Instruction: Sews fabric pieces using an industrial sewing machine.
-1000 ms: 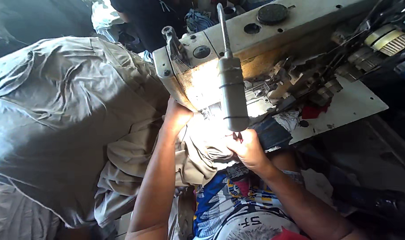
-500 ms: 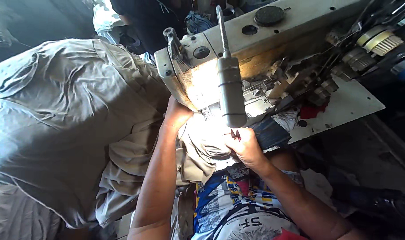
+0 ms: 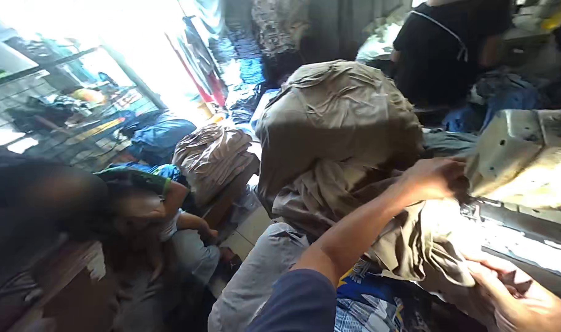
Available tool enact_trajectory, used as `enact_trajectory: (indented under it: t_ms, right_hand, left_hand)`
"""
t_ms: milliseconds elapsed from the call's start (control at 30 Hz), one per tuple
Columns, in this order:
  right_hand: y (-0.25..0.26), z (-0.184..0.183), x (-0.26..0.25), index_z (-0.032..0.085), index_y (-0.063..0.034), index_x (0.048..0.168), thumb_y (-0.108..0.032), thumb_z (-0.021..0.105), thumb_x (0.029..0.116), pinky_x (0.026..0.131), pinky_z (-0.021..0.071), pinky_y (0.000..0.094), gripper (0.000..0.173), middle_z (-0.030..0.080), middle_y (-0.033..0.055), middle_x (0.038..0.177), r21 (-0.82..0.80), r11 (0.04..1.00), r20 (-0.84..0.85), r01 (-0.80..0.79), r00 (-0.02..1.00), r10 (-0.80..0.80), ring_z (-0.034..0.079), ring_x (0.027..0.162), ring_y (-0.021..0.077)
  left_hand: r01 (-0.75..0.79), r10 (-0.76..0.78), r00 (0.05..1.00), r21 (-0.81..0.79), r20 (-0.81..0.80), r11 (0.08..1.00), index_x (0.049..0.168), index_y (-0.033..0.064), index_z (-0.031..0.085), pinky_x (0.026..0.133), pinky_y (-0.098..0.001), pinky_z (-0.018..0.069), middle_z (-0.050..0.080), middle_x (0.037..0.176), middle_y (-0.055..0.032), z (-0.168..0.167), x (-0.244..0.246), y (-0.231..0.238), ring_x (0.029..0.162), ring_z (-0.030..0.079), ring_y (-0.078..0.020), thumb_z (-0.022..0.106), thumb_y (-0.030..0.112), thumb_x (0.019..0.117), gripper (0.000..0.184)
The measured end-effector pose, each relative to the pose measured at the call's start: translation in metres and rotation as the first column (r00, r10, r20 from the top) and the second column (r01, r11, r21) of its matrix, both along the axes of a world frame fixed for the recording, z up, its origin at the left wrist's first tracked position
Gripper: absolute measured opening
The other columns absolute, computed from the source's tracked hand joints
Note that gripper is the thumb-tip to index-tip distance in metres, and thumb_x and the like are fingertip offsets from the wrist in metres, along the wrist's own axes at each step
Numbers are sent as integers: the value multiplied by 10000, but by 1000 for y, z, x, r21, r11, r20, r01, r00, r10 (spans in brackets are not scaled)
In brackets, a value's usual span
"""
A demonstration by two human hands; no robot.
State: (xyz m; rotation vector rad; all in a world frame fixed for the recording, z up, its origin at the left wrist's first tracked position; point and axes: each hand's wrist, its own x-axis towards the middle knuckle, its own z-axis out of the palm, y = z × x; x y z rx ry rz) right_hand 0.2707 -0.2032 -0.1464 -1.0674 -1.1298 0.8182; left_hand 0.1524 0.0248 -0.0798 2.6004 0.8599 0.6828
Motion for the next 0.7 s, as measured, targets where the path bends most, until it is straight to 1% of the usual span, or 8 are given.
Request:
enact_trajectory:
  t_ms: [200, 367, 467, 500, 567, 600, 633, 700]
  right_hand:
    - [-3, 0, 2, 698, -79, 1052, -11, 662, 924, 488, 495, 188, 150, 713, -80, 825, 2, 999, -10, -48, 999, 48, 569, 553, 5]
    - [-4, -3, 6, 700, -60, 1064, -13, 663, 927, 478, 490, 195, 149, 715, -65, 824, -15, 999, 2, -40, 999, 40, 562, 542, 9]
    - [-4, -5, 8, 708, -55, 1056, -6, 666, 918, 476, 496, 193, 153, 724, -60, 830, -5, 999, -5, -36, 999, 36, 574, 544, 12]
    - [-3, -5, 9, 708, -56, 1049, -5, 669, 918, 479, 495, 197, 146, 722, -54, 832, 0, 999, -15, -38, 999, 38, 574, 548, 18]
    - [-3, -2, 11, 707, -68, 1055, -11, 666, 931, 472, 485, 194, 143, 718, -59, 826, -4, 999, -35, -46, 998, 46, 560, 540, 14]
    - [-4, 0, 12, 709, -85, 1065, -24, 665, 939, 461, 476, 187, 147, 713, -75, 810, -8, 999, -39, -48, 998, 47, 547, 525, 1]
    - [-4, 3, 12, 706, -110, 1065, -41, 666, 946, 453, 465, 180, 144, 700, -96, 786, -12, 999, -39, -48, 998, 47, 533, 513, -11]
    - [-4, 7, 12, 699, -122, 1056, -49, 680, 945, 472, 472, 181, 135, 690, -102, 778, 2, 999, -36, -41, 999, 41, 537, 527, -9]
  left_hand:
    - [53, -55, 998, 33, 43, 998, 1126, 59, 739, 901, -465, 558, 721, 1199, -65, 0, -3, -1, 1078, 685, -225, 674, 174, 923, 242]
    - [-14, 10, 998, 73, 58, 997, 1085, 69, 745, 902, -457, 554, 718, 1199, -67, -4, -2, -7, 1082, 684, -225, 641, 190, 948, 210]
    - [-178, 159, 965, 74, 208, 981, 1163, 133, 758, 969, -439, 511, 685, 1238, -70, -7, -12, -39, 1189, 614, -238, 656, 185, 956, 236]
    - [-231, 185, 926, 105, 329, 967, 1130, 138, 768, 961, -414, 519, 692, 1224, -63, -9, -18, -57, 1180, 619, -223, 670, 155, 953, 203]
    - [-239, 118, 836, 161, 536, 958, 969, 74, 775, 883, -350, 568, 726, 1052, -68, -17, -28, -95, 1018, 678, -180, 701, 84, 910, 95]
    - [-155, 35, 828, 169, 559, 973, 880, 28, 753, 796, -346, 586, 726, 932, -87, -23, -33, -114, 889, 696, -178, 715, 52, 861, 49]
    - [-32, -44, 856, 137, 515, 990, 823, 26, 742, 697, -348, 562, 705, 814, -76, -30, -40, -132, 760, 676, -162, 721, 91, 882, 90]
    - [144, -145, 946, 26, 291, 989, 923, 104, 775, 668, -367, 549, 728, 828, -15, -39, -55, -154, 757, 690, -132, 684, 309, 980, 232]
